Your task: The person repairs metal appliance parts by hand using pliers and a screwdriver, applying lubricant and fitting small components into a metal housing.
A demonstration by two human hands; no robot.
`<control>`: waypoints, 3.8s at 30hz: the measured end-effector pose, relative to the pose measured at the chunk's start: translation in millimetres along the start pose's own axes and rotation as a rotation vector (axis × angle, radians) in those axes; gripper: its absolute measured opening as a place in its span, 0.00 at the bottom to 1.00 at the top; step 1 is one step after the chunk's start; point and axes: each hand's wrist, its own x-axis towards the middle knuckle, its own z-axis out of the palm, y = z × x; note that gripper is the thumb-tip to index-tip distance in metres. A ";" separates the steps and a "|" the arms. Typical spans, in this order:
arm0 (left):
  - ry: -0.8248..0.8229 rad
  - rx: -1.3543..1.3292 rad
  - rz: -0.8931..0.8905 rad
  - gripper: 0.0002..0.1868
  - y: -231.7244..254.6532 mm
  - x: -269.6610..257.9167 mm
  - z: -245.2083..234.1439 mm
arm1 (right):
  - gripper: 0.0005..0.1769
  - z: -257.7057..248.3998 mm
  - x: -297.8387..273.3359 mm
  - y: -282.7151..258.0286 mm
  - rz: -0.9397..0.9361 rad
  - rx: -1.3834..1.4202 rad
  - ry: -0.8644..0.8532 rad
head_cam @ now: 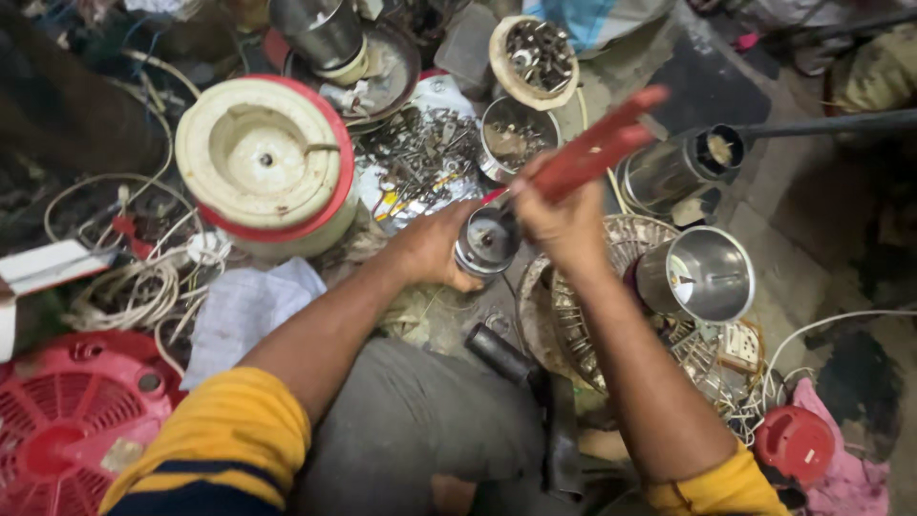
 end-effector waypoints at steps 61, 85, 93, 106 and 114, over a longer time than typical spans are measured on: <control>0.160 -1.650 -0.340 0.47 182.0 -105.2 -11.0 | 0.27 -78.8 -333.4 -47.0 0.261 -0.745 0.072; 0.220 -1.806 -0.457 0.44 210.0 -130.2 50.3 | 0.13 -36.9 -232.9 -141.2 -0.211 -0.012 0.174; 0.406 -1.938 -0.351 0.38 198.7 -119.2 48.0 | 0.13 -32.6 -224.6 -134.7 -0.185 0.083 0.154; 0.633 -1.965 -0.703 0.33 223.0 -112.3 72.8 | 0.10 4.5 -214.3 -128.6 -0.429 0.165 0.308; 0.604 -1.768 -0.445 0.32 192.5 -106.1 71.5 | 0.08 -11.8 -195.7 -174.9 -0.078 0.087 0.219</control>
